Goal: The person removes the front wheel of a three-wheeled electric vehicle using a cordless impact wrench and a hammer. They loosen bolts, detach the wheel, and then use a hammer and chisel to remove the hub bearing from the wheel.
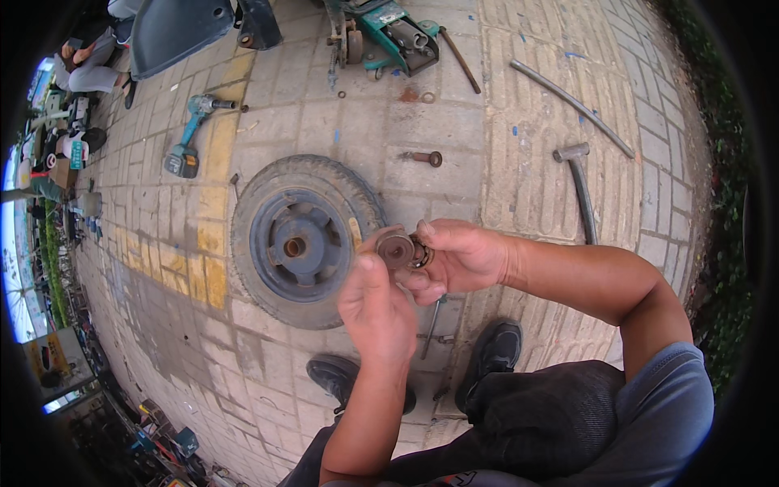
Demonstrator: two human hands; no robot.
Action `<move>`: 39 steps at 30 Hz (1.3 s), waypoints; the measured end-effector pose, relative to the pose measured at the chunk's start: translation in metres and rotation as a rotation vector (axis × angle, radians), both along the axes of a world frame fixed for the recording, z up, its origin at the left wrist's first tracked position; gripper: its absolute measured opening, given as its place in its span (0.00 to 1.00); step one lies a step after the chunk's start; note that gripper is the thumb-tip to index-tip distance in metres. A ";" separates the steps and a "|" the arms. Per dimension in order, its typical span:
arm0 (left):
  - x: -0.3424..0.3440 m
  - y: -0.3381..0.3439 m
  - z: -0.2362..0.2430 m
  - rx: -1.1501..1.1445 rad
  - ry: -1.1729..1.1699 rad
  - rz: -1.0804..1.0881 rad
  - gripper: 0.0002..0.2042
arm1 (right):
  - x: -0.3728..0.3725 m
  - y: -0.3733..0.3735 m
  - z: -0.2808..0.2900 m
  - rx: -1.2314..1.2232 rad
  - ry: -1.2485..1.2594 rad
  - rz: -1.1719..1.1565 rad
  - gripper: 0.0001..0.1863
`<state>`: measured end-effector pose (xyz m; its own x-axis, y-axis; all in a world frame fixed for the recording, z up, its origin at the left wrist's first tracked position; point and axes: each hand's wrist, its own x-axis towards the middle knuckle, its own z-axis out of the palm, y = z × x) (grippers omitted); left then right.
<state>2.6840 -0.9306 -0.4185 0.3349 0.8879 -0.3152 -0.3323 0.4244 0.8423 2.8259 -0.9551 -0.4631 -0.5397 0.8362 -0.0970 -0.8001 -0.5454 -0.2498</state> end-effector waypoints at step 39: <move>0.018 0.047 0.011 -0.463 -0.063 -0.263 0.14 | 0.055 -0.046 0.043 -0.385 -0.678 -0.257 0.22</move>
